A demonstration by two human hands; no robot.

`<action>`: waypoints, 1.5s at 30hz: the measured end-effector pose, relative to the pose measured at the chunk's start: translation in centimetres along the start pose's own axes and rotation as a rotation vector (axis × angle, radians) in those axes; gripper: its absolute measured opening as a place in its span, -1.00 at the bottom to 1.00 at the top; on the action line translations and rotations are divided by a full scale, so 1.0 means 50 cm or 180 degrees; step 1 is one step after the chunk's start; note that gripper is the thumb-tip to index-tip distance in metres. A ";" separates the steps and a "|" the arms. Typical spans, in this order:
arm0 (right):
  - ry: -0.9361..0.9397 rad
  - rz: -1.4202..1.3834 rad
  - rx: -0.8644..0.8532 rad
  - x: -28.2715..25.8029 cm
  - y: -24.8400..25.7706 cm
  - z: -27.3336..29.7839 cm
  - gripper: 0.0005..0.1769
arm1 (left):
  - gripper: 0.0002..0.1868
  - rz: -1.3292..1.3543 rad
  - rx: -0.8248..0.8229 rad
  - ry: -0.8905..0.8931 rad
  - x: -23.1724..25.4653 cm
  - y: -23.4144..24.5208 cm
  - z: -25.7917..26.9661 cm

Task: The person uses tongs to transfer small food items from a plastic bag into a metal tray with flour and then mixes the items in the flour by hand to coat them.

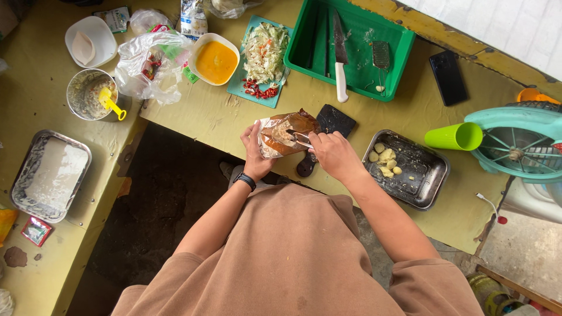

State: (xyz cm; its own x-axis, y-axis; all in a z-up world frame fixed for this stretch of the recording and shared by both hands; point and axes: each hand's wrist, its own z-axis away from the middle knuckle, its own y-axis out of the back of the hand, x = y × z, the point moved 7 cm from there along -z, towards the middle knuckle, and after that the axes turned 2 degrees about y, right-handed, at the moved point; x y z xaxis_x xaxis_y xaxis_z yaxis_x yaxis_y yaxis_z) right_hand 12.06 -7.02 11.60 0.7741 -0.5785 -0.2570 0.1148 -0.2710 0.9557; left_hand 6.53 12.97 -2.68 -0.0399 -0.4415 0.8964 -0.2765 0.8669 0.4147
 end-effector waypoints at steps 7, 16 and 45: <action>-0.0559 -0.0234 0.0090 0.002 0.066 0.063 -0.57 | 0.15 0.0258 -0.0384 -0.0003 0.030 -0.050 0.020; -0.1322 -0.0365 0.0383 0.024 0.103 0.190 -0.58 | 0.11 0.0319 -0.0756 -0.0302 0.116 -0.130 -0.002; -0.2801 -0.0805 0.1234 0.133 0.157 0.387 -0.60 | 0.08 0.0147 -0.1153 -0.0613 0.192 -0.307 -0.020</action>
State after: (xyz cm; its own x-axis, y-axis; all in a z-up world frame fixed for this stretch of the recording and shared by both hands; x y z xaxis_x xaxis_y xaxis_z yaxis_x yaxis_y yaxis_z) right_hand 6.07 -27.89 14.60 -0.0007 -0.7912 -0.6116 -0.1204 -0.6071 0.7855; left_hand 11.34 -4.32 -0.28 -0.2327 -0.4055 0.8840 0.0842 0.8971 0.4337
